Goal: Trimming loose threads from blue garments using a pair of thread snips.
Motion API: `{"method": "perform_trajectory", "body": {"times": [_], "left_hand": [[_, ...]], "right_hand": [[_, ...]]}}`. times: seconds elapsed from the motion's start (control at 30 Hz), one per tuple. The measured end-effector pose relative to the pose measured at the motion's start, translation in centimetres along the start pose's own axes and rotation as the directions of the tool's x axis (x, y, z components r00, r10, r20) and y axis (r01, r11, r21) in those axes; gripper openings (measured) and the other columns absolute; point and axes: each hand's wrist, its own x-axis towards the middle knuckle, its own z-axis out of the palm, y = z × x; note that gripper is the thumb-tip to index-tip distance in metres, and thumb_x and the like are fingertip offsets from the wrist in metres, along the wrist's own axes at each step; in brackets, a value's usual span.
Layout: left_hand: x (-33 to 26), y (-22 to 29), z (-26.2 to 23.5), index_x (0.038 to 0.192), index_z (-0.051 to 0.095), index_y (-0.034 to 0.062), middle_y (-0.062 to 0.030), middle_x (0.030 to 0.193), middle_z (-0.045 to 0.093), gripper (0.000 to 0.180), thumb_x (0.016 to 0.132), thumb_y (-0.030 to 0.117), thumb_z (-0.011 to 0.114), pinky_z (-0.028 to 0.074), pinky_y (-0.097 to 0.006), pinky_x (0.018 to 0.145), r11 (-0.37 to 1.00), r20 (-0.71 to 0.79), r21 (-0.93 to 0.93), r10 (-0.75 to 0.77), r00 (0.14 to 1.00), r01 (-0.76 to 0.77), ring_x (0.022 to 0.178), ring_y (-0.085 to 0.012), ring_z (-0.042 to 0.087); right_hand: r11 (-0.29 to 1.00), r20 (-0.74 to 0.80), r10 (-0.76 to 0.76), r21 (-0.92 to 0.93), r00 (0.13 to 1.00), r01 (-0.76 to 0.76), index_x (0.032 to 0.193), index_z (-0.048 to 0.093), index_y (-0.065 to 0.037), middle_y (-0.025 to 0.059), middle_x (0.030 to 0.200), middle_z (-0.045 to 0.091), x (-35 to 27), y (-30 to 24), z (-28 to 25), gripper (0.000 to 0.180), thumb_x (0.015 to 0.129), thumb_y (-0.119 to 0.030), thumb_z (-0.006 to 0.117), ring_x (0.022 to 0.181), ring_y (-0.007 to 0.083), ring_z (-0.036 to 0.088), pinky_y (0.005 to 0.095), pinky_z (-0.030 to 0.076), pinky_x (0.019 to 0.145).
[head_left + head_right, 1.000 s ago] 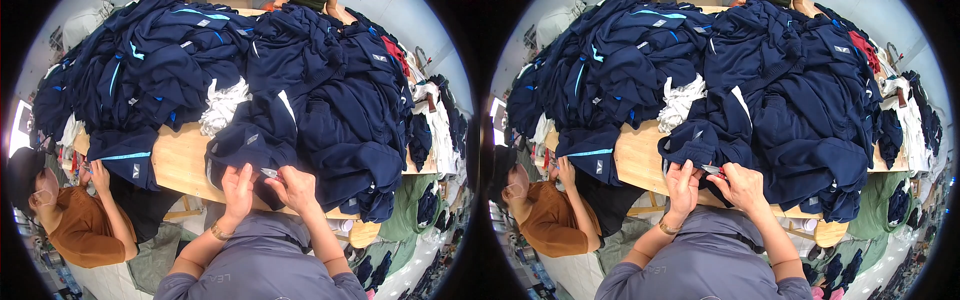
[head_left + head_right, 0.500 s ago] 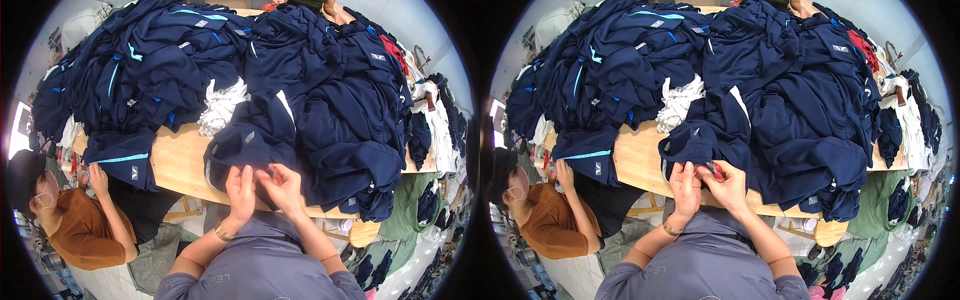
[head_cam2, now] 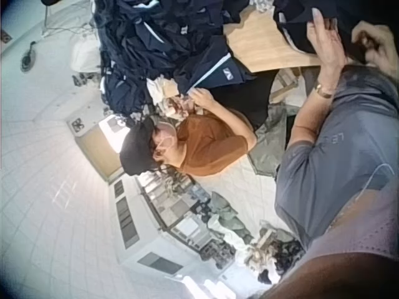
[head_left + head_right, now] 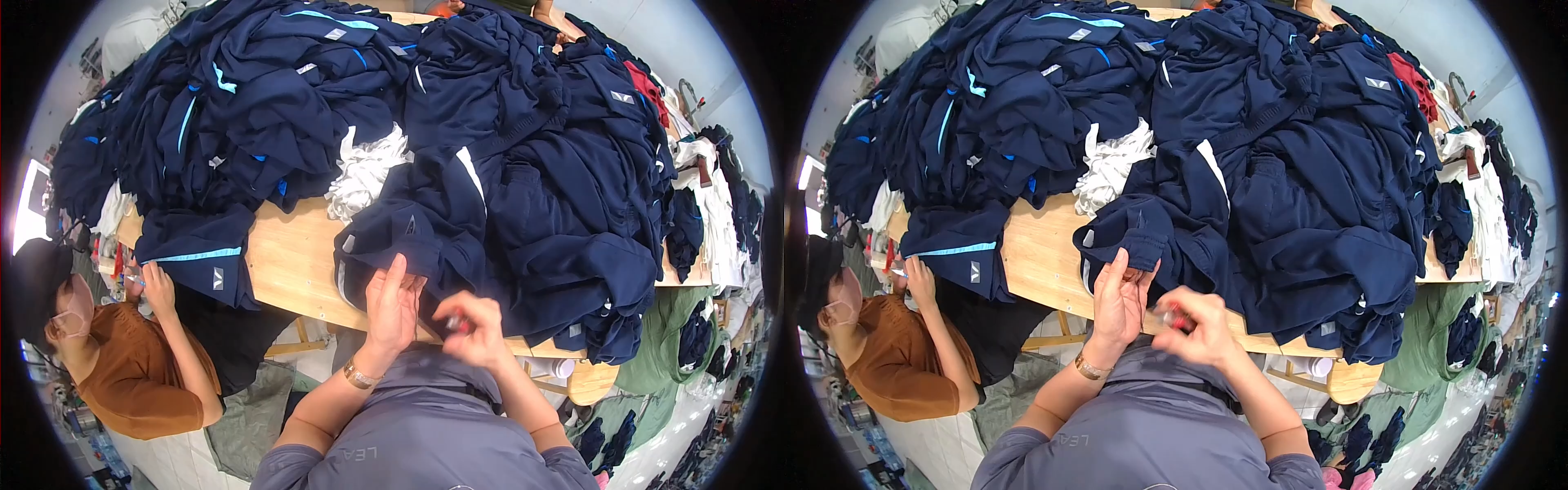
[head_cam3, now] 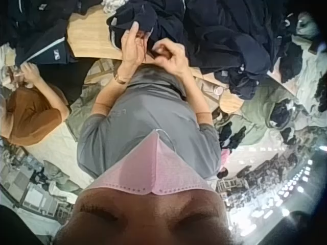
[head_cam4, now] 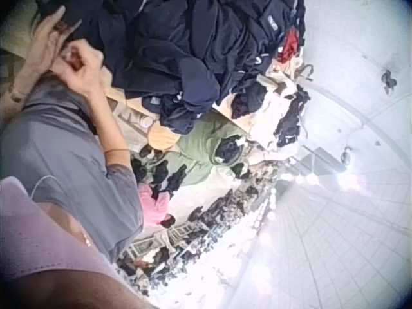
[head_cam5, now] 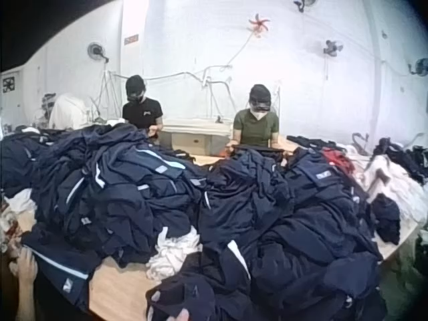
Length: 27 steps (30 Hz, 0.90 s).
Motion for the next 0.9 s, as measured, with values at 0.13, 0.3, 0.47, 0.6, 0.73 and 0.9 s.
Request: {"method": "perform_trajectory", "body": {"times": [0.13, 0.3, 0.47, 0.6, 0.73, 0.9], "left_hand": [[-0.2, 0.1, -0.3, 0.104, 0.058, 0.0012, -0.0076, 0.100, 0.063, 0.027, 0.094, 0.025, 0.048, 0.047, -0.031, 0.092, 0.999, 0.020, -0.042, -0.009, 1.000, 0.010, 0.094, -0.0138, 0.060], [-0.3, 0.1, -0.2, 0.102, 0.058, 0.0015, -0.0079, 0.098, 0.063, 0.026, 0.095, 0.025, 0.048, 0.048, -0.030, 0.088, 0.999, 0.023, -0.038, -0.009, 1.000, 0.009, 0.092, -0.0148, 0.060], [-0.3, -0.1, -0.3, 0.101, 0.058, 0.0013, -0.0085, 0.097, 0.063, 0.026, 0.095, 0.024, 0.047, 0.048, -0.029, 0.084, 1.000, 0.029, -0.006, 0.009, 1.000, -0.009, 0.091, -0.0157, 0.060], [-0.3, -0.1, -0.2, 0.101, 0.057, 0.0009, -0.0085, 0.097, 0.063, 0.026, 0.096, 0.024, 0.046, 0.048, -0.029, 0.084, 1.000, 0.039, 0.004, 0.029, 0.999, -0.029, 0.090, -0.0150, 0.060], [-0.4, -0.2, -0.1, 0.101, 0.057, 0.0008, -0.0080, 0.097, 0.063, 0.026, 0.097, 0.022, 0.043, 0.048, -0.028, 0.083, 0.997, 0.052, 0.028, 0.065, 0.997, -0.067, 0.088, -0.0140, 0.060], [-0.6, -0.1, 0.2, 0.097, 0.057, 0.0019, -0.0066, 0.095, 0.062, 0.021, 0.096, 0.019, 0.044, 0.048, -0.028, 0.079, 0.998, 0.027, 0.020, 0.063, 0.998, -0.063, 0.086, -0.0134, 0.059]], "right_hand": [[0.862, -0.209, 0.038, -0.488, 0.977, -0.138, 0.078, 0.056, -0.001, 0.0081, 0.062, 0.053, 0.1, 1.6, -0.2, 0.033, 0.070, -0.027, 0.076, 0.050, 0.0220, 0.052, 0.0295, 0.041, 0.046], [0.728, -0.160, -0.088, -0.685, 0.983, -0.046, 0.074, 0.057, -0.002, 0.0075, 0.061, 0.050, 0.8, 1.0, -0.3, 0.032, 0.067, -0.024, 0.078, 0.051, 0.0225, 0.050, 0.0299, 0.039, 0.046], [0.695, -0.161, -0.143, -0.719, 0.977, -0.017, 0.074, 0.058, -0.002, 0.0060, 0.060, 0.049, 1.1, 1.4, -0.3, 0.034, 0.062, -0.024, 0.081, 0.050, 0.0209, 0.049, 0.0297, 0.038, 0.044], [0.663, -0.127, -0.163, -0.749, 0.978, 0.013, 0.072, 0.057, -0.004, 0.0048, 0.059, 0.048, 1.1, 1.4, -0.5, 0.033, 0.063, -0.025, 0.080, 0.049, 0.0199, 0.048, 0.0289, 0.037, 0.043], [0.643, -0.097, -0.166, -0.765, 0.981, 0.033, 0.070, 0.056, -0.005, 0.0035, 0.058, 0.046, 0.9, 1.3, -0.6, 0.033, 0.063, -0.027, 0.079, 0.048, 0.0185, 0.047, 0.0286, 0.036, 0.042], [0.644, -0.090, -0.161, -0.765, 0.983, 0.036, 0.069, 0.055, -0.005, 0.0035, 0.058, 0.045, 1.1, 1.2, -0.6, 0.033, 0.064, -0.028, 0.079, 0.047, 0.0184, 0.047, 0.0287, 0.036, 0.042]]}}
